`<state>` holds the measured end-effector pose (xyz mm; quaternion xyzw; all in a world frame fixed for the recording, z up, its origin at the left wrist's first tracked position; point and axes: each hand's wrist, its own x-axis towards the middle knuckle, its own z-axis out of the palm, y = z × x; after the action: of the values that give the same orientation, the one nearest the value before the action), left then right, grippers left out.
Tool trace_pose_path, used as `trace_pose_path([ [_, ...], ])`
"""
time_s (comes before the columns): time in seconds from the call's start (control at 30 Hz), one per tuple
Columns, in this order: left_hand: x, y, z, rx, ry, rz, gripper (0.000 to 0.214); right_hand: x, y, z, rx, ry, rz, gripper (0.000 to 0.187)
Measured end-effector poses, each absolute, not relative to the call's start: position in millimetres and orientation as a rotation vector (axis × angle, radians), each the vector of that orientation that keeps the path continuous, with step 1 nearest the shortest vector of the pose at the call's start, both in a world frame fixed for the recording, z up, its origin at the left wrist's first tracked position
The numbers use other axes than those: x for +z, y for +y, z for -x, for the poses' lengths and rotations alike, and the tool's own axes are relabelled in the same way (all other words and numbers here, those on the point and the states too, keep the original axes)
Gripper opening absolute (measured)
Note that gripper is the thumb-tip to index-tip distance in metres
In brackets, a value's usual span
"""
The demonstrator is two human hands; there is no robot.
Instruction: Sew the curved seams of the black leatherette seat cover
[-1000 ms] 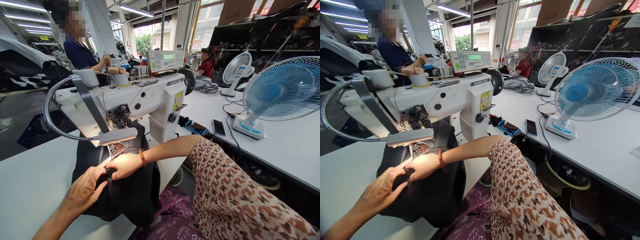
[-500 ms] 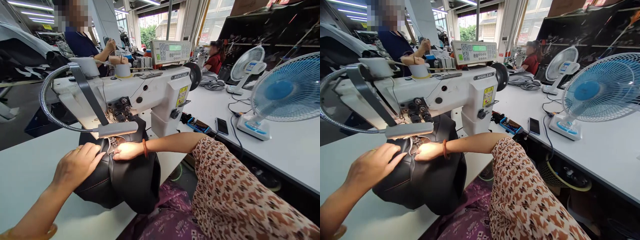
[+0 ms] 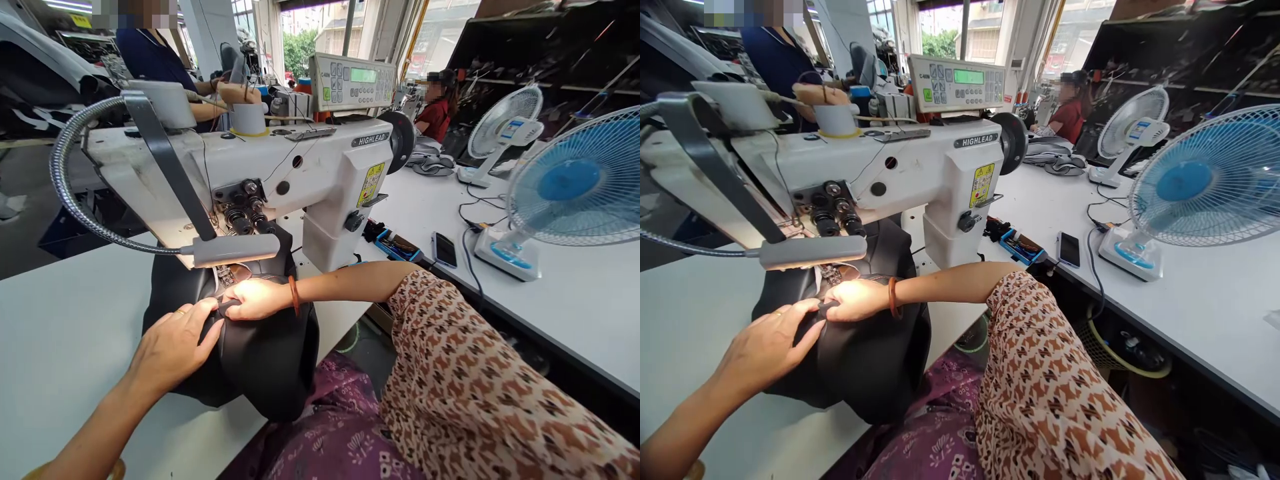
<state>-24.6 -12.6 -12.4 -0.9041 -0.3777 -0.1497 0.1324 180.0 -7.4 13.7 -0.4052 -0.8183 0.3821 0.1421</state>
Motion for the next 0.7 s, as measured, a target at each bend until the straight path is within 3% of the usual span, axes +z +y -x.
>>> trace_pose_path([
  [0.2,-24,-49,13,-0.345,-1.141,2.442,0.033,20,-8,-181,1.159,-2.370,1.240,0.018],
  [0.4,-66,-65,3,-0.523,-1.274,2.226,0.027,9,-8,-181,1.538,-1.996,1.236,0.013],
  [0.57,-49,-49,11,-0.506,-1.098,2.282,0.037,4,-8,-189,1.683,-1.685,1.190,0.013],
  [0.7,-40,-36,15,-0.352,-1.029,2.482,0.047,-7,-6,-191,1.599,-1.681,1.254,0.010],
])
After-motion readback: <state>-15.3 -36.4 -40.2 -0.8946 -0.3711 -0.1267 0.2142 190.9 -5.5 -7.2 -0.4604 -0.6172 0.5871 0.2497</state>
